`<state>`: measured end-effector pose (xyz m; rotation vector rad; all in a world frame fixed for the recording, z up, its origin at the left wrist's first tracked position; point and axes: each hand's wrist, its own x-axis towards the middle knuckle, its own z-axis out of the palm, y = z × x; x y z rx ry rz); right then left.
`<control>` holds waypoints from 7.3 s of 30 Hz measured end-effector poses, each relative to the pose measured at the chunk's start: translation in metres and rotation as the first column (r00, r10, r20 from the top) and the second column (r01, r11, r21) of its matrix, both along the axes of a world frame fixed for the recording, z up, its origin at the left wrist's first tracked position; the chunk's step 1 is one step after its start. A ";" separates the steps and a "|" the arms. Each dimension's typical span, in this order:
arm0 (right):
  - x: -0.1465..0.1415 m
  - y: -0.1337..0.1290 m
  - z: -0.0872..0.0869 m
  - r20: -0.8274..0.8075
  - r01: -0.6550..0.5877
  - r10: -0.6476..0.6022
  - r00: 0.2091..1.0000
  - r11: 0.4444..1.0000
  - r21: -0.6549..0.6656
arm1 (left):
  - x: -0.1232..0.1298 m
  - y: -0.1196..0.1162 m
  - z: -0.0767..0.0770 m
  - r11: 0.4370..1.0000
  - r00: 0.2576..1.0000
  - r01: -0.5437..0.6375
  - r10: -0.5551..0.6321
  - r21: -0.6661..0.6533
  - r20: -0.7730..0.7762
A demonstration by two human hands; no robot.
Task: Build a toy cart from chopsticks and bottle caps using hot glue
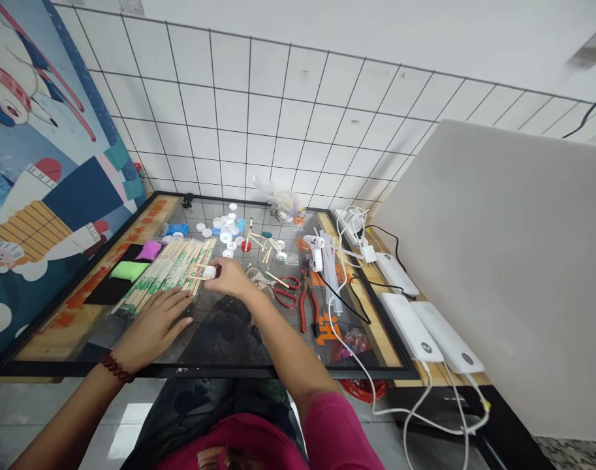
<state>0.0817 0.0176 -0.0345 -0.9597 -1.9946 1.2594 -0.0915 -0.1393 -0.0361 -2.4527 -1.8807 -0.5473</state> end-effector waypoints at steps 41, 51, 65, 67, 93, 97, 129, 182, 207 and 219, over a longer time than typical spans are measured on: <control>0.075 -0.010 -0.007 -0.431 0.551 -0.509 0.745 0.834 -0.032 | 0.095 0.125 0.032 0.881 -0.229 0.241 0.459 -0.407 0.858; 0.072 -0.010 -0.011 -0.391 0.408 -0.456 0.800 0.890 -0.204 | 0.092 0.116 0.020 0.843 -0.235 0.265 0.527 -0.468 0.817; 0.070 -0.011 -0.012 -0.391 0.421 -0.470 0.791 0.883 -0.209 | 0.095 0.113 0.019 0.857 -0.208 0.293 0.489 -0.423 0.847; 0.069 -0.010 -0.014 -0.393 0.419 -0.464 0.794 0.886 -0.199 | 0.095 0.112 0.017 0.864 -0.191 0.290 0.475 -0.412 0.859; 0.049 0.037 -0.027 -0.017 0.525 -0.532 0.847 0.829 0.194 | 0.029 0.152 0.027 0.852 -0.371 -0.488 -0.005 -0.190 0.929; 0.050 0.044 -0.027 0.043 0.536 -0.556 0.830 0.817 0.212 | 0.033 0.150 0.028 0.866 -0.370 -0.464 0.001 -0.186 0.929; 0.061 0.037 -0.003 0.283 0.540 -0.618 0.734 0.783 0.309 | 0.035 0.151 0.019 0.878 -0.254 -0.446 0.061 -0.173 0.965; 0.137 -0.018 0.027 0.703 0.217 -0.536 0.467 0.840 0.497 | 0.031 0.147 0.041 0.776 -0.139 -0.627 -0.196 0.067 0.971; 0.133 -0.021 0.019 0.608 0.279 -0.621 0.494 0.776 0.565 | 0.030 0.148 0.035 0.789 -0.116 -0.611 -0.171 0.065 0.979; 0.111 -0.043 0.009 0.570 0.005 -0.501 0.651 0.754 0.656 | 0.031 0.147 0.036 0.787 -0.100 -0.614 -0.158 0.064 0.982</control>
